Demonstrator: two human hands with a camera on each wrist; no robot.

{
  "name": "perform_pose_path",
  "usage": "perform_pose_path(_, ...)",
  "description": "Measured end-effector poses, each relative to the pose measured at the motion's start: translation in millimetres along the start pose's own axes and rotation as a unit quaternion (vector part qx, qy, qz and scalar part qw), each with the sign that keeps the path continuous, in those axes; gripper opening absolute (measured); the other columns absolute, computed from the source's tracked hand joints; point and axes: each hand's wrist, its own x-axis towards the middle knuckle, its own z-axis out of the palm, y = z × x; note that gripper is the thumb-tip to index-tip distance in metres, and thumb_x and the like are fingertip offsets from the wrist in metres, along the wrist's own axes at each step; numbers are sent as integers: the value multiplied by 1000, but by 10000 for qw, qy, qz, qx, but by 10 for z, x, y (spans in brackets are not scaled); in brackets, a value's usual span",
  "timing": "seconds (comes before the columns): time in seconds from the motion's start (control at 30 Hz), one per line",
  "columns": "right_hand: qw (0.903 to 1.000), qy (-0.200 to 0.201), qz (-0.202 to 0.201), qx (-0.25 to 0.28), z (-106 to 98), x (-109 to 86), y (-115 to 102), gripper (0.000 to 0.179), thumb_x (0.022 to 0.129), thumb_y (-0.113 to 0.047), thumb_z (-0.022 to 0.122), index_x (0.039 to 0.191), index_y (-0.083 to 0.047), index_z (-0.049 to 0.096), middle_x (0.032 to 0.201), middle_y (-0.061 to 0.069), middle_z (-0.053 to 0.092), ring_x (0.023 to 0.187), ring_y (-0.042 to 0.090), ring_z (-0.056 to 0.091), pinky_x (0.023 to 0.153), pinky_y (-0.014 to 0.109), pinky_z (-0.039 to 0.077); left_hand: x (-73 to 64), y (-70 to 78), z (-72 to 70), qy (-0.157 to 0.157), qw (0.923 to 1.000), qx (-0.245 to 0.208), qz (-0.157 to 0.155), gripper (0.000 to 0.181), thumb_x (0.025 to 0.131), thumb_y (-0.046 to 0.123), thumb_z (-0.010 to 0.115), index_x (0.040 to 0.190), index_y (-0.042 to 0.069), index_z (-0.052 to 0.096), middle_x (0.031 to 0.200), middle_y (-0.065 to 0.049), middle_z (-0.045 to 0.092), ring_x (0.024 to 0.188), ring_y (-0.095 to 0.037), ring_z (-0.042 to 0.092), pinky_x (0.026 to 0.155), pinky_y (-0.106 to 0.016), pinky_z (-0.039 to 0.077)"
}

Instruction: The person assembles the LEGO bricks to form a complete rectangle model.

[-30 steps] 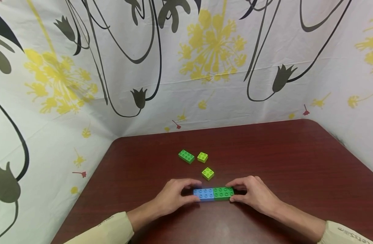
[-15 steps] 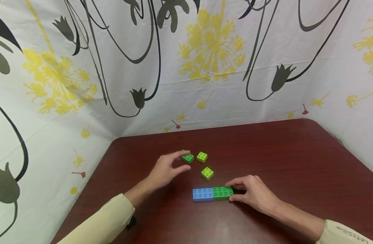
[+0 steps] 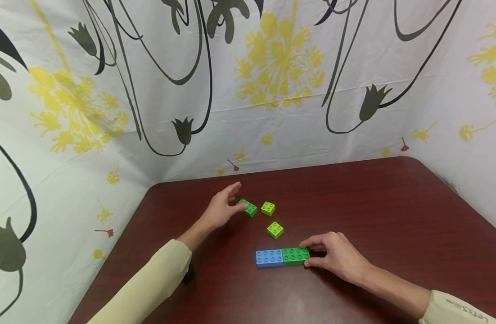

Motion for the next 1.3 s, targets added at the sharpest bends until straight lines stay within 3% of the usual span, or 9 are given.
perform_pose_path(0.2, 10000, -4, 8, 1, 5, 7, 4, 34, 84, -16, 92, 116, -12, 80, 110, -1, 79, 101, 14, 77, 81, 29, 61, 106, -119, 39, -200, 9994, 54, -293, 81, 97, 22, 81, 164, 8, 38, 165, -12, 45, 149, -35, 46, 119, -49, 39)
perform_pose_path(0.43, 10000, 2, 28, -13, 6, 10, -8, 34, 84, -16, 92, 116, -13, 81, 109, -1, 79, 100, 14, 77, 80, 29, 61, 136, -218, 48, -374, 9991, -1, -178, 75, 97, 16, 81, 160, 2, 44, 159, -14, 52, 146, -32, 49, 119, -48, 40)
perform_pose_path(0.63, 10000, -14, 63, 12, 1, 5, -17, 34, 84, -17, 92, 116, -13, 81, 110, -1, 79, 101, 14, 77, 80, 29, 61, 147, -265, 74, -474, 9988, 57, -105, 68, 97, 15, 80, 157, 3, 49, 156, -12, 56, 145, -31, 51, 118, -48, 41)
perform_pose_path(1.3, 10000, -14, 47, 63, 10, 1, -2, 34, 85, -16, 91, 116, -13, 80, 110, -1, 79, 100, 13, 77, 80, 29, 61, 92, -308, 65, -367, 9991, -107, -155, 46, 98, 11, 79, 142, 9, 67, 138, -5, 69, 130, -28, 64, 108, -46, 52)
